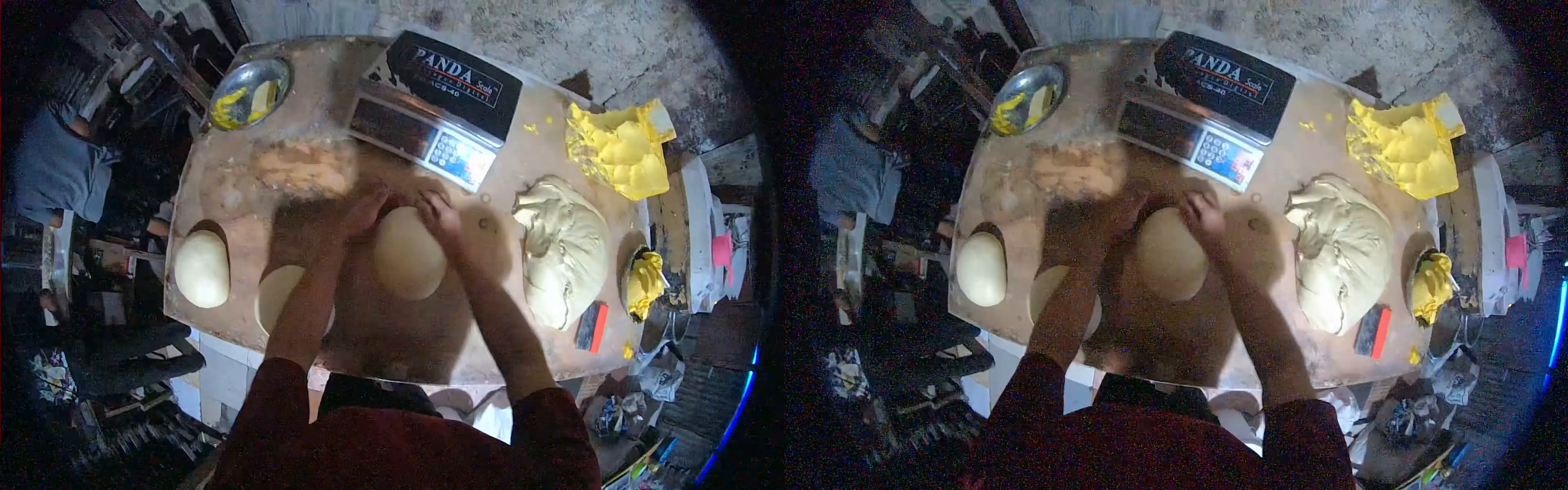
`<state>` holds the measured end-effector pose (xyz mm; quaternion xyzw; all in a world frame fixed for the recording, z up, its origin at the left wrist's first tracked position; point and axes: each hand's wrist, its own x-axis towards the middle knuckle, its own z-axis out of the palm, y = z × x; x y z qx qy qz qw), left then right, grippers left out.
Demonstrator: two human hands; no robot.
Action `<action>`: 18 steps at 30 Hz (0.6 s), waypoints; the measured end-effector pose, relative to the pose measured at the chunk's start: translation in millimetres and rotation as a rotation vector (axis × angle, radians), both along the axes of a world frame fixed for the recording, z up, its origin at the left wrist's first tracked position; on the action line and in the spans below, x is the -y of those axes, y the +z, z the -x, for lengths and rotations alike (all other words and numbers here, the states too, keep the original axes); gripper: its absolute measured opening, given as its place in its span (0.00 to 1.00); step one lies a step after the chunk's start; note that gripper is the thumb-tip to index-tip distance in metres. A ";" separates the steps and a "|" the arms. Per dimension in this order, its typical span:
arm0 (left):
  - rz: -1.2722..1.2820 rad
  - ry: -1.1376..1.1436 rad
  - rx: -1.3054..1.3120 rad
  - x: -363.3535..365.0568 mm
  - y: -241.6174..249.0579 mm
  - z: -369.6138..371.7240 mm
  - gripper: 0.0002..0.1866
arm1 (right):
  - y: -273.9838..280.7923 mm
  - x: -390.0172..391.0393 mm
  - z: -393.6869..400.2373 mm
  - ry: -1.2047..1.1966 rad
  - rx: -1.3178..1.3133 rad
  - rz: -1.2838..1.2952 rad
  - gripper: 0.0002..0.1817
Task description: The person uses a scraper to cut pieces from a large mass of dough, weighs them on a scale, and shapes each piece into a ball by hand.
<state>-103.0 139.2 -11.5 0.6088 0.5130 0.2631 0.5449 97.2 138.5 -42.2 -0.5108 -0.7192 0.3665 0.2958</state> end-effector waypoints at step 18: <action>0.018 -0.079 -0.052 136.1 -8.9 -118.3 0.20 | 70.0 203.6 -114.2 -0.232 0.035 0.517 0.35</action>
